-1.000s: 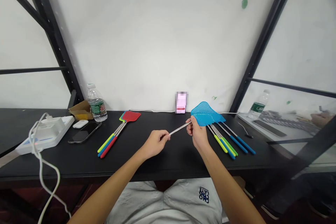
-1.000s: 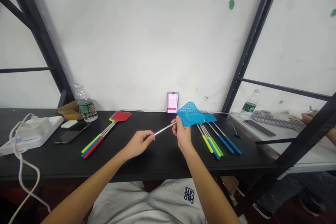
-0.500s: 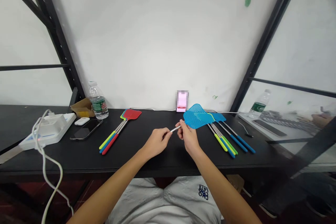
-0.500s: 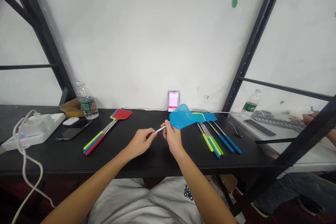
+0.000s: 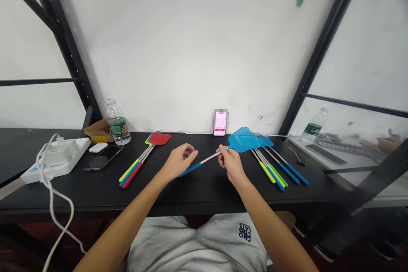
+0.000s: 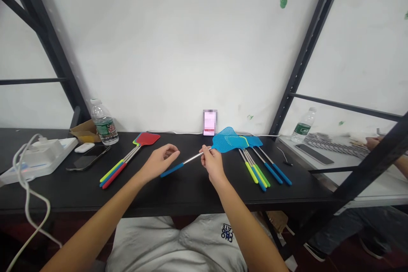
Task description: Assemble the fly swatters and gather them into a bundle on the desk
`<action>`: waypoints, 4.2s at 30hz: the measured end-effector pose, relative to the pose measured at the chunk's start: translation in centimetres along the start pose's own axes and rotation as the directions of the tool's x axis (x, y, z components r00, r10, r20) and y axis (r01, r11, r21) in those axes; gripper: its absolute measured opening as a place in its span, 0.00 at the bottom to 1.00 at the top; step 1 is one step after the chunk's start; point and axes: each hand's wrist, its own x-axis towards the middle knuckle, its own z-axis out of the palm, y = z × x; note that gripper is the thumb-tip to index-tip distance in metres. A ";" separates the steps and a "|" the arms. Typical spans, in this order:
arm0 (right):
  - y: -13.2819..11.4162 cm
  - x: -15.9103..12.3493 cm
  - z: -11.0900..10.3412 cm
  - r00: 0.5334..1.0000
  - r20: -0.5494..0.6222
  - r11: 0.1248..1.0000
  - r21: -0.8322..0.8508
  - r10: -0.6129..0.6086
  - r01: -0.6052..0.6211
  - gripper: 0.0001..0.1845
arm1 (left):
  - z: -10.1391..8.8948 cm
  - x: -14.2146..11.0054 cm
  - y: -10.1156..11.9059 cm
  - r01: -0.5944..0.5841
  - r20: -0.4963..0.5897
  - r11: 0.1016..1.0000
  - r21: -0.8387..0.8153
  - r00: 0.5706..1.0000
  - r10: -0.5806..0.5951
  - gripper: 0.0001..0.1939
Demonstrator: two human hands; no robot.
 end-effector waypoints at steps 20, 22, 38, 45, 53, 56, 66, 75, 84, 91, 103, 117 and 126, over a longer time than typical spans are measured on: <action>0.4 -0.5 0.7 0.998 0.057 0.996 -0.081 0.027 -0.022 0.23 | -2.2 0.1 -1.4 -0.009 0.554 1.000 -0.011 0.833 0.014 0.19; 0.3 -0.6 0.8 0.998 0.064 0.997 -0.078 0.030 -0.025 0.23 | -2.3 0.0 -1.0 -0.008 0.556 1.000 -0.025 0.831 0.021 0.21; -0.1 -0.7 0.9 0.988 0.115 0.990 -0.110 0.104 -0.092 0.25 | -2.6 -0.3 -0.4 0.019 0.570 0.999 -0.041 0.821 0.008 0.20; -0.3 -1.2 1.2 0.968 0.228 0.982 -0.176 0.103 -0.063 0.26 | -2.5 -0.6 0.9 -0.053 0.598 0.998 -0.015 0.800 0.052 0.23; 0.2 -1.1 1.0 0.931 0.348 0.976 -0.213 0.111 -0.037 0.25 | -2.3 -1.0 1.1 -0.076 0.647 0.997 0.010 0.760 0.051 0.15; 0.5 -0.9 0.8 0.925 0.358 0.967 -0.251 0.124 -0.032 0.25 | -2.2 -1.0 1.2 -0.107 0.611 0.994 0.014 0.788 0.076 0.14; -4.0 0.5 -5.1 0.869 0.456 0.765 -0.625 0.192 0.159 0.24 | -10.0 -1.1 -0.2 0.086 0.433 0.935 0.343 0.869 -0.239 0.11; -8.0 2.9 -15.7 0.995 -0.074 0.257 -0.965 -0.068 -0.054 0.20 | -14.6 -1.7 -6.0 0.344 0.188 0.708 0.617 0.809 -0.557 0.12; -5.8 5.1 -19.2 0.937 -0.350 0.026 -0.936 0.012 -0.350 0.20 | -13.3 -1.0 -7.9 0.364 0.182 0.693 0.622 0.794 -0.580 0.10; -4.1 5.8 -19.4 0.926 -0.358 -0.001 -0.933 0.122 -0.361 0.15 | -12.8 -0.5 -9.1 0.323 0.142 0.677 0.661 0.832 -0.537 0.11; -3.8 5.6 -18.0 0.920 -0.377 -0.098 -0.925 0.108 -0.368 0.17 | -12.2 0.1 -8.7 0.246 0.091 0.595 0.765 0.873 -0.478 0.11; -4.1 4.7 -15.6 0.936 -0.347 -0.184 -0.926 0.063 -0.331 0.20 | -11.7 0.4 -9.9 0.249 0.061 0.534 0.808 0.866 -0.496 0.12; -3.8 5.0 -15.6 0.944 -0.320 -0.211 -0.932 0.086 -0.296 0.18 | -12.0 -0.3 -7.6 0.418 -0.116 0.447 0.791 0.819 -0.562 0.31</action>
